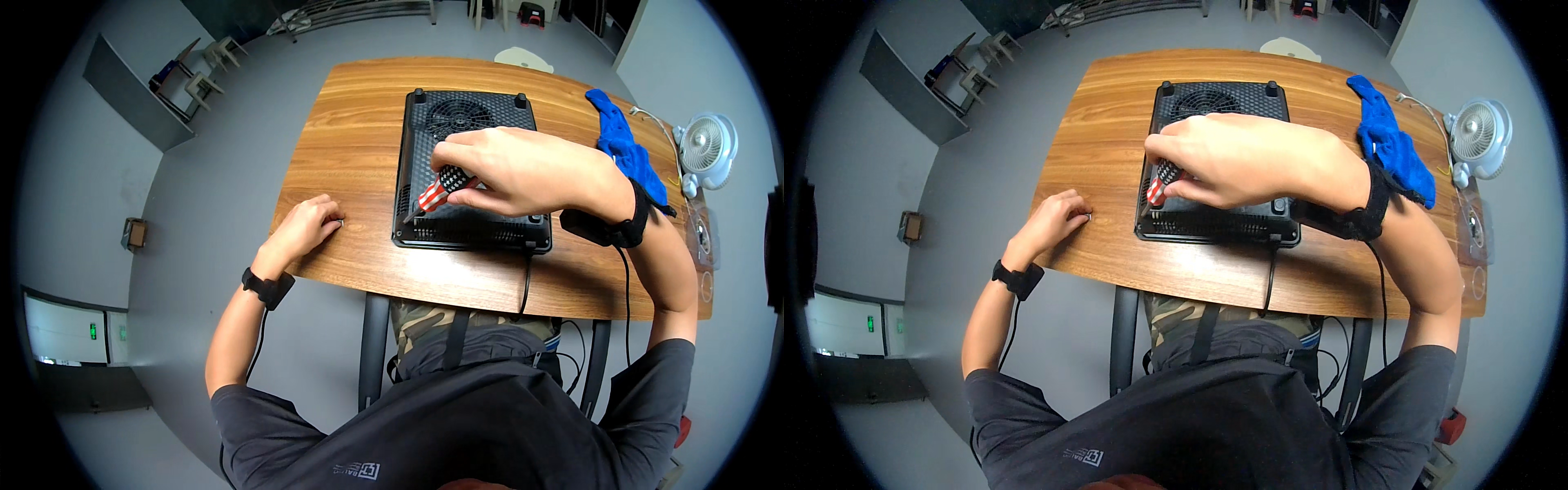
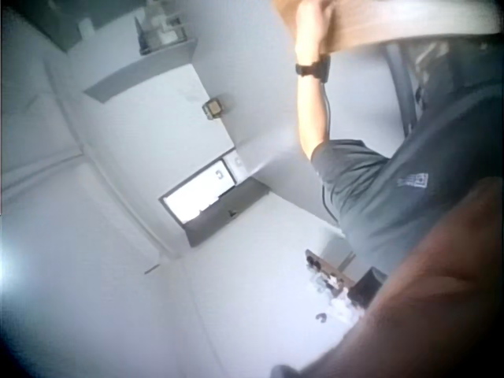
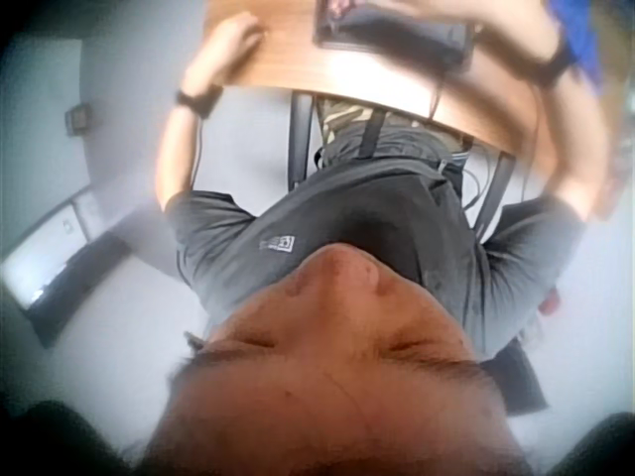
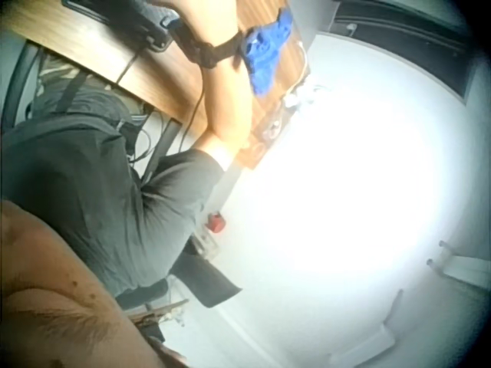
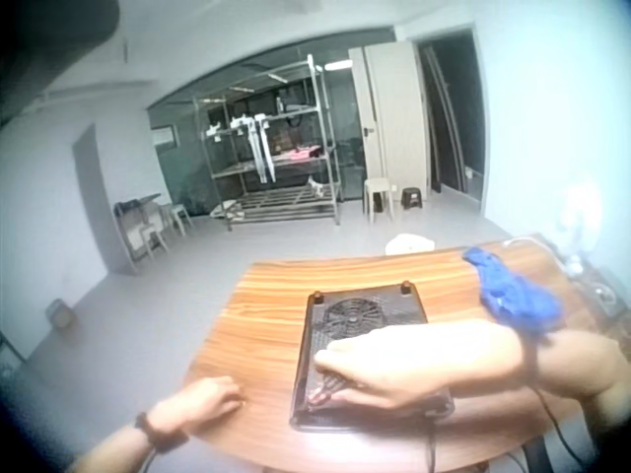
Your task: The person uses a screwdriver to remove screws from the top and bottom of a black electronic device with an orange disc inside. They detach the top cover, flip the device over, and continue unscrewing the base. The device is handled and repositioned on the table during the process.
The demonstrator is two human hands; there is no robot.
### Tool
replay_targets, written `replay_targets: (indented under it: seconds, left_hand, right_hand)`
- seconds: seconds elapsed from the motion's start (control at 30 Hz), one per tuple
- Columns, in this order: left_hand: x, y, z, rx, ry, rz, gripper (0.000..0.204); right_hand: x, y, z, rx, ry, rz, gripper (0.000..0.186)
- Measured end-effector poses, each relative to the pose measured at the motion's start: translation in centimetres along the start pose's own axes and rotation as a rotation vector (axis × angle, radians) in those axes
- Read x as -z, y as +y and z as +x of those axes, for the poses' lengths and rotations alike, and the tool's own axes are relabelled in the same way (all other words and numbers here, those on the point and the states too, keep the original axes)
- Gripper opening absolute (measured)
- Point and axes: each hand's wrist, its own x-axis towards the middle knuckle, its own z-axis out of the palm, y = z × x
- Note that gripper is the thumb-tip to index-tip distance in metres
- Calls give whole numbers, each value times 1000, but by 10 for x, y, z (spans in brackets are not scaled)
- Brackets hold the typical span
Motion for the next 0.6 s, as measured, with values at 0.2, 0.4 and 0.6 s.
replay_targets:
  seconds: [0.2,0.4,0.6]
  left_hand:
    - [-7,-2,0,10,47,2,11]
    - [-15,2,0,34,115,28,10]
    - [-12,-1,9,53,241,-34,11]
  right_hand:
    - [-10,11,-10,58,75,-14,29]
    - [-1,2,-16,-22,36,-13,32]
    - [2,3,-18,26,74,3,31]
